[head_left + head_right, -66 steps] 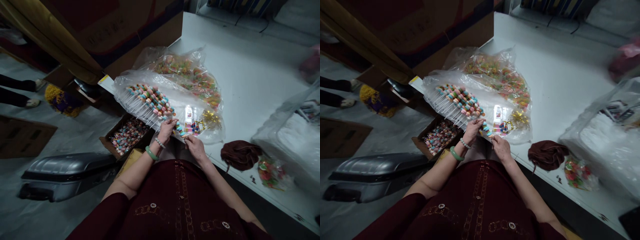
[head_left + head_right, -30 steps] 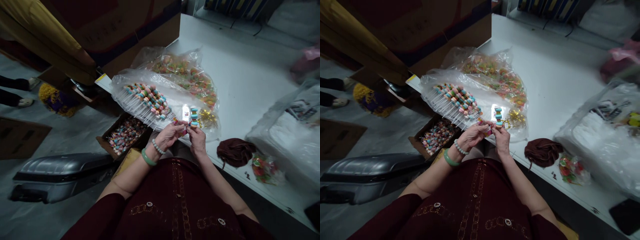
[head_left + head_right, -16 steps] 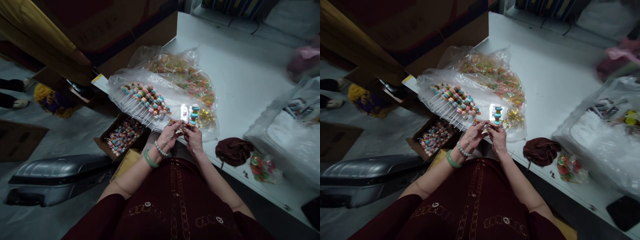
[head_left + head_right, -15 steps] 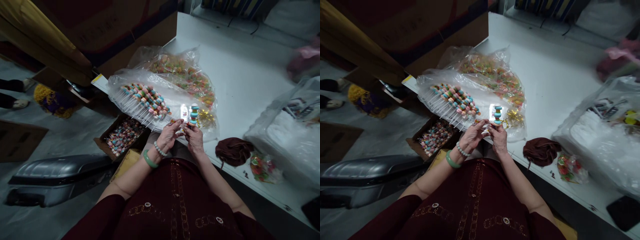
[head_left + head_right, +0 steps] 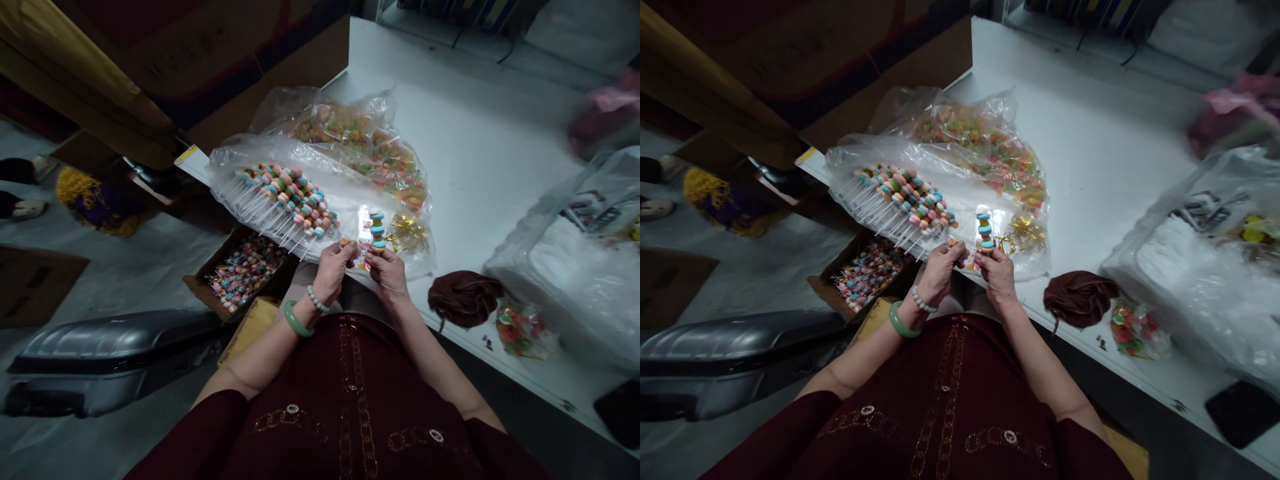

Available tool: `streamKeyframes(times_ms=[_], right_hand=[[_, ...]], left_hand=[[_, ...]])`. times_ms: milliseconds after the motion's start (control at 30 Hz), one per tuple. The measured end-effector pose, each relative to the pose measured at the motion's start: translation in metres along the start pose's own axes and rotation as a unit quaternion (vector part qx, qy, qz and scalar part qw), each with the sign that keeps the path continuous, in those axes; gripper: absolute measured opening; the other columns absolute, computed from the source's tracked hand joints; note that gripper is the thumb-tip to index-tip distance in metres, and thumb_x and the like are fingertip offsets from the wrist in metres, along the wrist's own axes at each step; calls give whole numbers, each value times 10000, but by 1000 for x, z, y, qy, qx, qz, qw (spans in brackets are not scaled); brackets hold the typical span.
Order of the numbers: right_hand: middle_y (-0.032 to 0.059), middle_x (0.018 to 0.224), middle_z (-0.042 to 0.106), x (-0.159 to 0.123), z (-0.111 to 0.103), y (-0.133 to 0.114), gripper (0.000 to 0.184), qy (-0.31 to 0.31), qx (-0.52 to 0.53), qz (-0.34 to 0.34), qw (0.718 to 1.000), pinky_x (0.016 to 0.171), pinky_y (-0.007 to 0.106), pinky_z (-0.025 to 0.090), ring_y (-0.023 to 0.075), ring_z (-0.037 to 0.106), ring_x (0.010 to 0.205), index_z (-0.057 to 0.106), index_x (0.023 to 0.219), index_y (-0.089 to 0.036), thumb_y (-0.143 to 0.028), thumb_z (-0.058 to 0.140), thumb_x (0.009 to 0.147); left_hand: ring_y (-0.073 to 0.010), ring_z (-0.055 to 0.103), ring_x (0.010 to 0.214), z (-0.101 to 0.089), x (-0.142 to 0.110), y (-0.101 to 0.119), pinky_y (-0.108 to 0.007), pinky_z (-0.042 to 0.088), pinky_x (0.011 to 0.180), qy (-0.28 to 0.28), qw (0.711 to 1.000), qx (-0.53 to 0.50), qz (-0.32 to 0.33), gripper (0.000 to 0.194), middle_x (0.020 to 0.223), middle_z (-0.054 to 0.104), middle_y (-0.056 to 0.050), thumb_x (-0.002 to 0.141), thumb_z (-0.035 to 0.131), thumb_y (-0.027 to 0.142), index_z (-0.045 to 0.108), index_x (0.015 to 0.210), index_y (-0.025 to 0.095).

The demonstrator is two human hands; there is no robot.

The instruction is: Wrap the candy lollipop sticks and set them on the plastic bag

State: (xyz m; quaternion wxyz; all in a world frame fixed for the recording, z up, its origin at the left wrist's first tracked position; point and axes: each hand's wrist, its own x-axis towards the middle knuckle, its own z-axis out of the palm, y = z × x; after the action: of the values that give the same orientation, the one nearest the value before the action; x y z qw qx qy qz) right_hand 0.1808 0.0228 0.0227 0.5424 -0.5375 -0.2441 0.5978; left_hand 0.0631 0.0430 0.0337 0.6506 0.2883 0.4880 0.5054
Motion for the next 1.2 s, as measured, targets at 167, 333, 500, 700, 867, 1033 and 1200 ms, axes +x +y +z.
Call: streamKeyframes(times_ms=[167,333,500,700,867,1033,1200], right_hand=[[-82,518,425,4,1,3,324,57,-7,-9,998,378,210,160,41,251,412,552,690,-204,-438,736,562],[-79,516,423,1,1,9,385,30,-36,-4,999,382,211,173,47,261,415,588,734,-190,-536,729,635],[-70,571,494,3,2,6,354,-10,-18,4,1000,421,209,259,59,350,447,637,800,-198,-455,794,615],[-53,577,531,9,-1,16,295,4,-11,-7,1000,538,243,379,98,455,548,587,662,-189,-366,801,561],[-73,519,440,4,5,17,297,-7,-30,1,1000,454,224,273,68,338,470,570,649,-193,-402,775,601],[-87,495,395,7,9,14,387,42,-42,21,998,403,233,178,68,268,421,647,806,-187,-516,740,623],[-51,552,482,14,1,14,404,54,-165,-53,983,478,245,285,91,366,508,674,782,-157,-548,682,682]], left_hand=[[-72,503,493,-2,4,4,-238,379,508,-41,997,11,-69,329,701,643,-36,739,741,454,696,719,129],[-62,464,486,-3,5,3,-223,346,495,-10,999,-16,-46,286,561,561,10,632,838,345,648,629,131],[-55,435,487,0,3,-2,-225,325,487,-32,999,-10,-28,308,587,575,9,638,825,398,654,642,143],[-79,521,521,-6,10,1,-221,388,528,-14,998,-14,-55,352,628,619,-13,632,822,442,658,710,139],[-45,422,479,-7,20,3,-198,333,490,41,998,-45,-29,348,522,518,35,629,842,339,554,582,149],[-50,447,448,-3,13,6,-204,336,446,32,992,-59,-111,392,600,568,18,704,775,500,585,688,157],[-62,510,453,-2,1,5,-211,404,465,-65,974,-11,-215,333,658,621,-6,667,824,388,661,781,121]])
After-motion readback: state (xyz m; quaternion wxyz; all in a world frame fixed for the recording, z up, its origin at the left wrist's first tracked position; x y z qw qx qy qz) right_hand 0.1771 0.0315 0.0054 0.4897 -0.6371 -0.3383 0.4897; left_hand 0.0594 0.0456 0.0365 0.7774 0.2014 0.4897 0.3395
